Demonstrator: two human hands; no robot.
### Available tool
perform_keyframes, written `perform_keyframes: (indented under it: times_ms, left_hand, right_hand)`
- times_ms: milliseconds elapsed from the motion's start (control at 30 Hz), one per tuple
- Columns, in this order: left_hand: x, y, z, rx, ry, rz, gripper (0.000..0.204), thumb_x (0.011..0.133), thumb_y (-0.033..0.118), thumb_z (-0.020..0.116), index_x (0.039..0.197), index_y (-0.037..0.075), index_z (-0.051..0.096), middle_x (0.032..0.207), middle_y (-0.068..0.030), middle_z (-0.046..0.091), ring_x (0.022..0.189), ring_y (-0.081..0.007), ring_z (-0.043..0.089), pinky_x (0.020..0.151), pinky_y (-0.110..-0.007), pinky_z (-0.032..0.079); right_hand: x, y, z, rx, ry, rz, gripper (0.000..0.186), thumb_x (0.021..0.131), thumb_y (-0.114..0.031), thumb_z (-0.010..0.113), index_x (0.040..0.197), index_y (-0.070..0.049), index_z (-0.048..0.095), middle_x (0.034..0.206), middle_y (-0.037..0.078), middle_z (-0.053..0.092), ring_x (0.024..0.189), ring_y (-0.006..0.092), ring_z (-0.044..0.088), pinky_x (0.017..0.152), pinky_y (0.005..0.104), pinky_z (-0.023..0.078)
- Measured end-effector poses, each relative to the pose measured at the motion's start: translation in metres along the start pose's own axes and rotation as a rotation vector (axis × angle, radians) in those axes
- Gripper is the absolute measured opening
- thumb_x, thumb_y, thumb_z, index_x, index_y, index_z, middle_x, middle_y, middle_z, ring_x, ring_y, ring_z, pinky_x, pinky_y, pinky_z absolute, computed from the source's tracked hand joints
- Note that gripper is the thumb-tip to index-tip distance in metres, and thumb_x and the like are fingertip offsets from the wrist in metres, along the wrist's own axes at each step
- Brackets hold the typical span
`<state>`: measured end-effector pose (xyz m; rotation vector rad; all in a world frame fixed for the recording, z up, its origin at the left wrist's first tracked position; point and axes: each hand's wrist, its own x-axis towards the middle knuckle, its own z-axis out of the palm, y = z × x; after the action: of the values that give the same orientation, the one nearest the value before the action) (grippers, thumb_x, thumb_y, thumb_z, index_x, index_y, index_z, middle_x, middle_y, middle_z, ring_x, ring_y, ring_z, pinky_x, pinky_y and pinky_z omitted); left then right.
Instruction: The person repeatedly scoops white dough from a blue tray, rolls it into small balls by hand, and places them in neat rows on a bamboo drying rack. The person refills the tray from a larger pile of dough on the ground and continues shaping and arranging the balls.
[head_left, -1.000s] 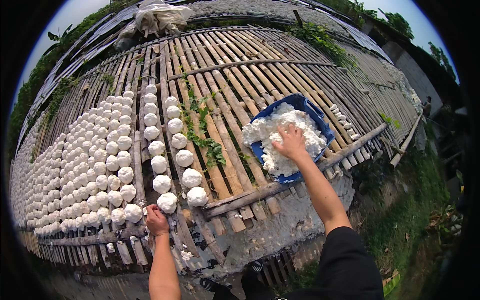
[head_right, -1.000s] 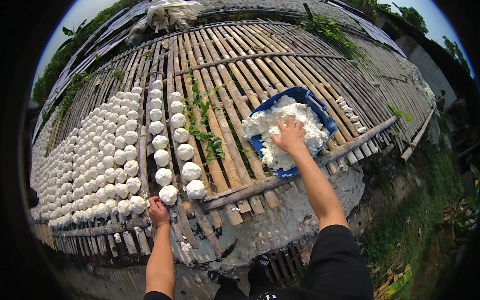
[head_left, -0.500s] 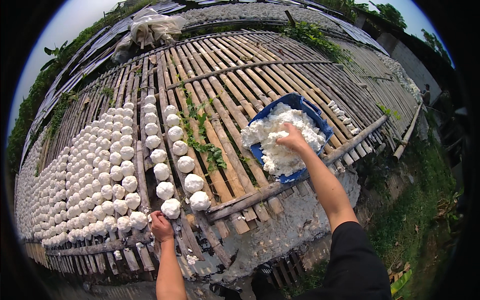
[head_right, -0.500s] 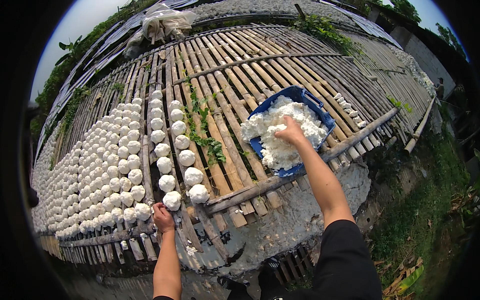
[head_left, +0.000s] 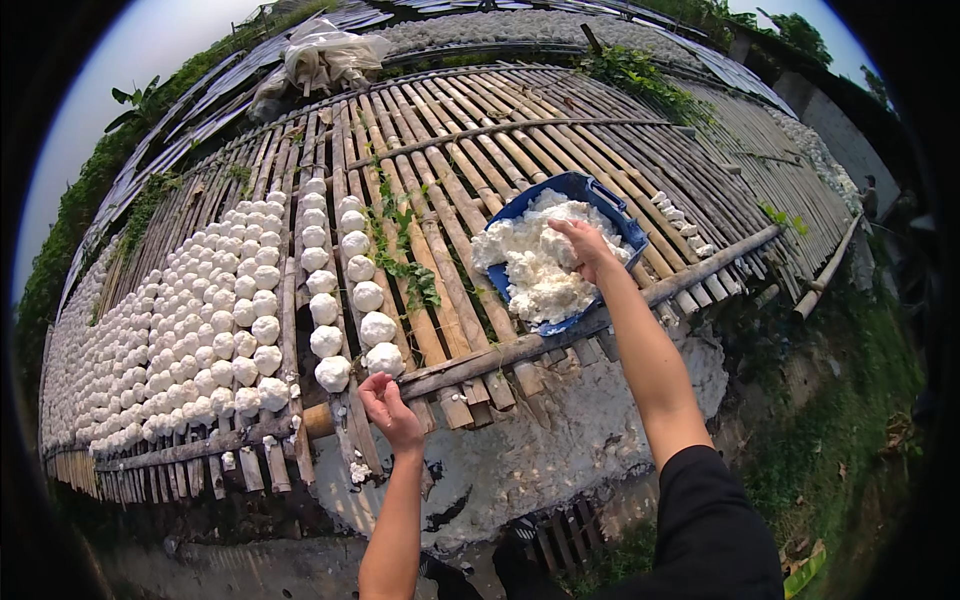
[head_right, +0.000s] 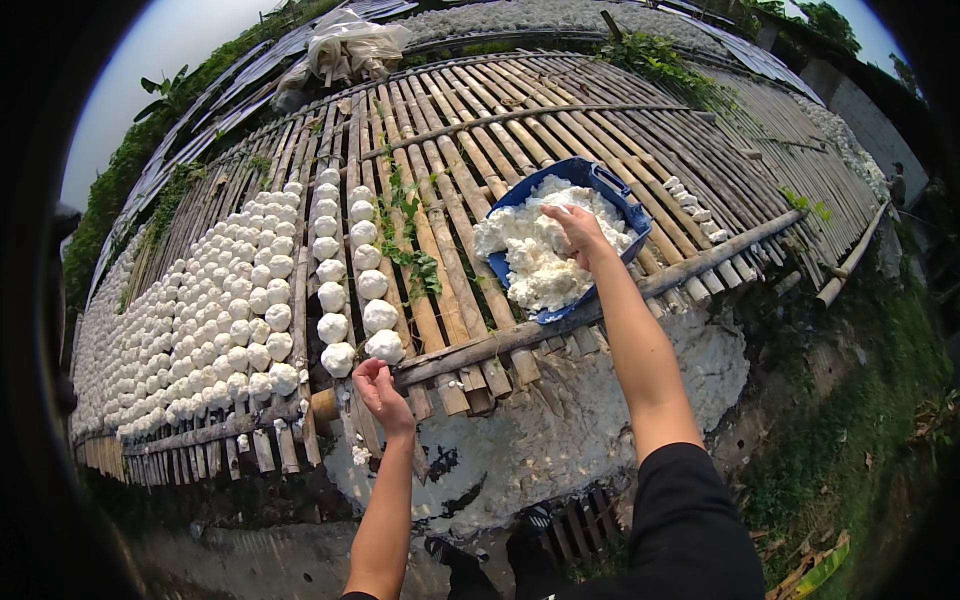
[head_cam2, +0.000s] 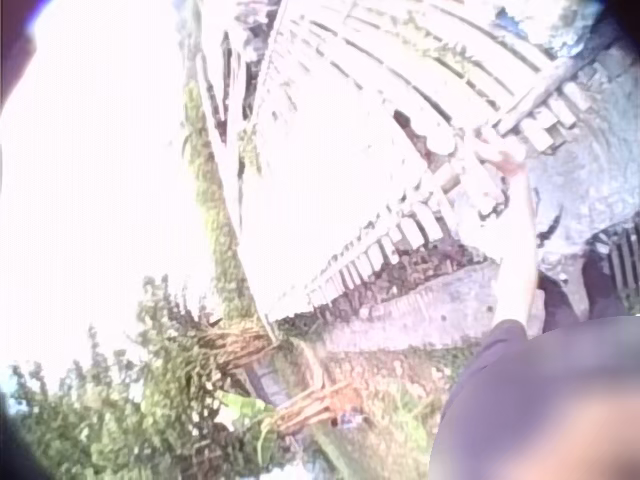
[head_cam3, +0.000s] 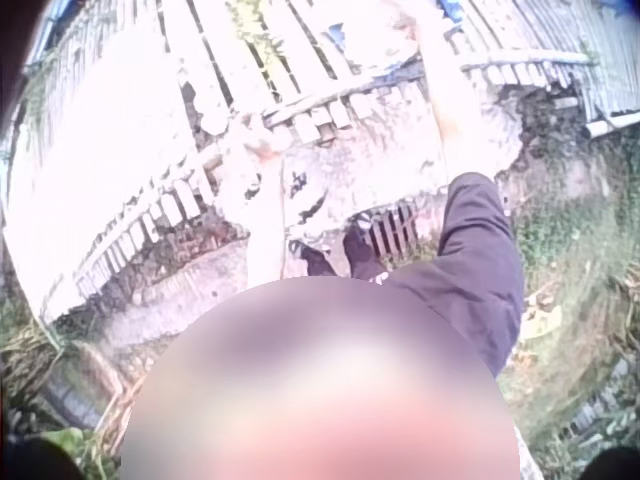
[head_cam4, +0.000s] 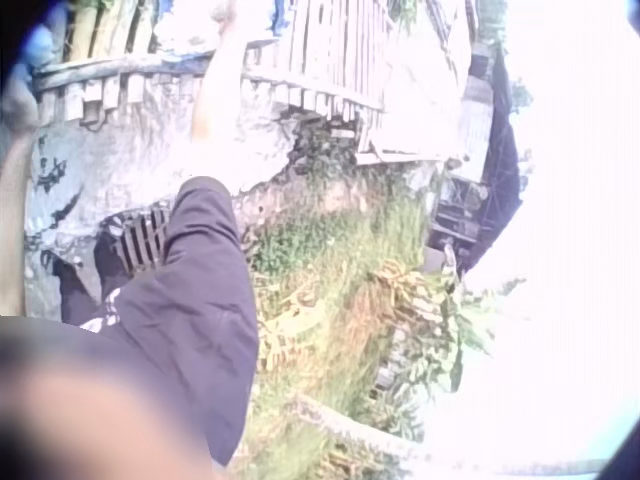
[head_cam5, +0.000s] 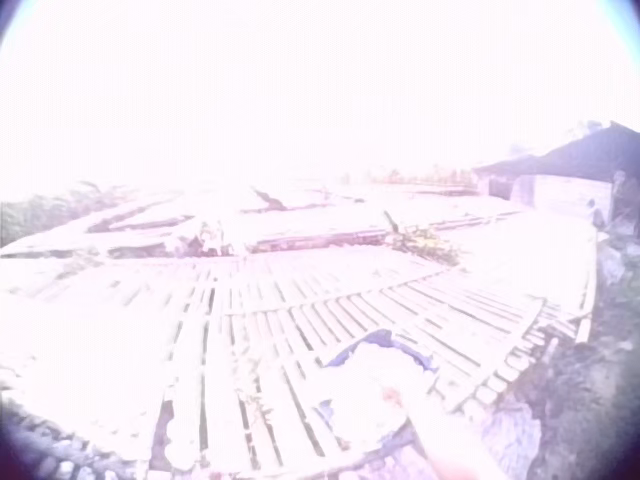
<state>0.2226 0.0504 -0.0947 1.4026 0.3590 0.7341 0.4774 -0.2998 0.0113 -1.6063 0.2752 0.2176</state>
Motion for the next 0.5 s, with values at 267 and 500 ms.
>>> perform_keyframes:
  times_ms: [267,500]
  left_hand:
    - [-0.061,0.070,0.093,-1.158,-0.635,-1.320,0.071,0.102,0.068,0.053,0.143,0.010,0.051,0.148,-0.0190,0.054,0.142,-0.0380,0.051,0.119,-0.063,0.040]
    - [-0.122,0.075,0.053,-0.713,-0.450,-0.997,0.055,0.113,0.055,0.042,0.141,0.011,0.057,0.134,-0.0084,0.065,0.124,-0.0240,0.064,0.106,-0.038,0.053]
  right_hand:
    - [-0.209,0.071,0.089,0.370,-0.186,-0.345,0.025,0.105,-0.027,0.068,0.120,-0.008,0.061,0.124,0.012,0.068,0.109,0.0176,0.067,0.096,0.0361,0.057]
    - [-0.313,0.099,0.137,-0.488,0.095,-0.773,0.030,0.100,-0.022,0.064,0.121,-0.001,0.066,0.124,0.022,0.064,0.107,0.0407,0.064,0.098,0.0478,0.050]
